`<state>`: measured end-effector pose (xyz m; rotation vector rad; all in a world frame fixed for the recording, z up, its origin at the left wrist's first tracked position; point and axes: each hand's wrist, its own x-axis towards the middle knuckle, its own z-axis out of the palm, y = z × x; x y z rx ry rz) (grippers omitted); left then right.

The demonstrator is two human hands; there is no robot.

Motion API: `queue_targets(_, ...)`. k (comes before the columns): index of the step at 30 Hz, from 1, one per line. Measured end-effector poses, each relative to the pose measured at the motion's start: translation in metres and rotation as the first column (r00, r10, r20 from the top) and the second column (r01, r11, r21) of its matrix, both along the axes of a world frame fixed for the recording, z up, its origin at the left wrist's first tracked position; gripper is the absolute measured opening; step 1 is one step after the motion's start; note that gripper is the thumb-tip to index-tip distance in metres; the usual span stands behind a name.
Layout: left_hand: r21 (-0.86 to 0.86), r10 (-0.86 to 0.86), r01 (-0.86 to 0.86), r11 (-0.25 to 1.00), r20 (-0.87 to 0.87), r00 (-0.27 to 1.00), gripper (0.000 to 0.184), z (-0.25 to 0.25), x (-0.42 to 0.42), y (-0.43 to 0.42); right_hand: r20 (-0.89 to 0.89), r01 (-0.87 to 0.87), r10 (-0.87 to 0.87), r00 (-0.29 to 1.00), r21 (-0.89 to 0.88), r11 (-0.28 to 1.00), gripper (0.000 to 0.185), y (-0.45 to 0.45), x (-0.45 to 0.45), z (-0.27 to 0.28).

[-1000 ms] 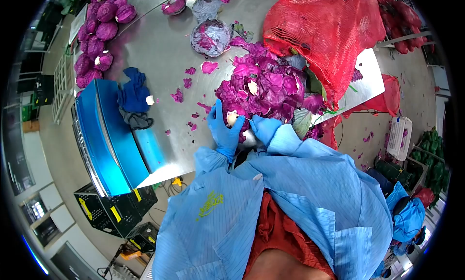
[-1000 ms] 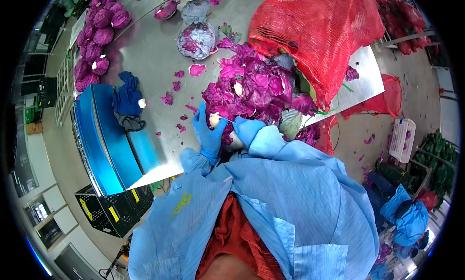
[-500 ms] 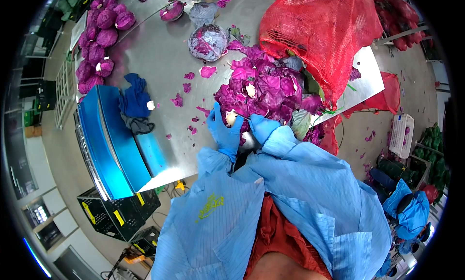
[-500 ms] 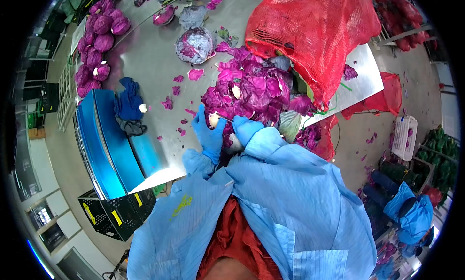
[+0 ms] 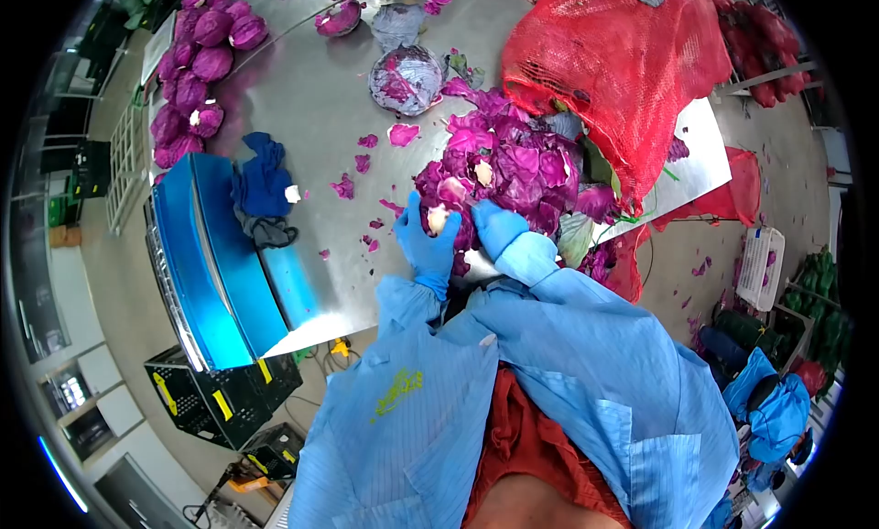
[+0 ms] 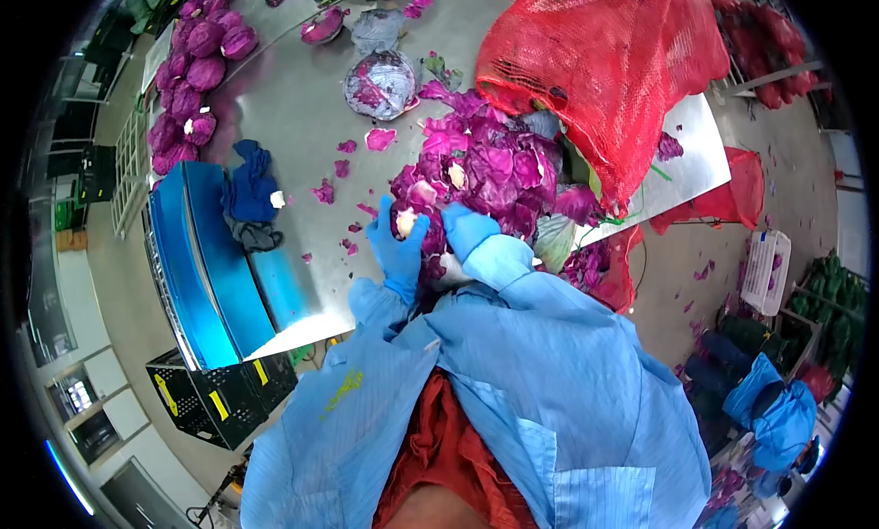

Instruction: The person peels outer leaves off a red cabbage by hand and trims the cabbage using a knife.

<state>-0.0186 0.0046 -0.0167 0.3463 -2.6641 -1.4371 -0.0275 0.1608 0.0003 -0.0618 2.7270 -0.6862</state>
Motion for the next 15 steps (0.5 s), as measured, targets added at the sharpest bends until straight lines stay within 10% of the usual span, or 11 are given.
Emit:
queue_targets(3,-0.005,-0.025,0.025,1.000,-0.109,0.994,0.080,-0.003,0.005,-0.004,0.062,0.304,-0.304,0.951,-0.002,0.953,0.041,0.038,-0.032,-0.044)
queue_targets(8,0.119,-0.044,0.050,0.992,-0.055,0.998,0.078,-0.003,0.005,-0.009,0.014,0.065,-0.065,0.998,-0.434,0.899,0.061,0.000,-0.023,0.027)
queue_targets(15,0.207,-0.179,0.195,0.959,-0.095,0.979,0.083,0.003,0.021,-0.028,0.071,0.187,-0.176,0.982,-0.508,0.841,0.036,-0.019,-0.033,-0.024)
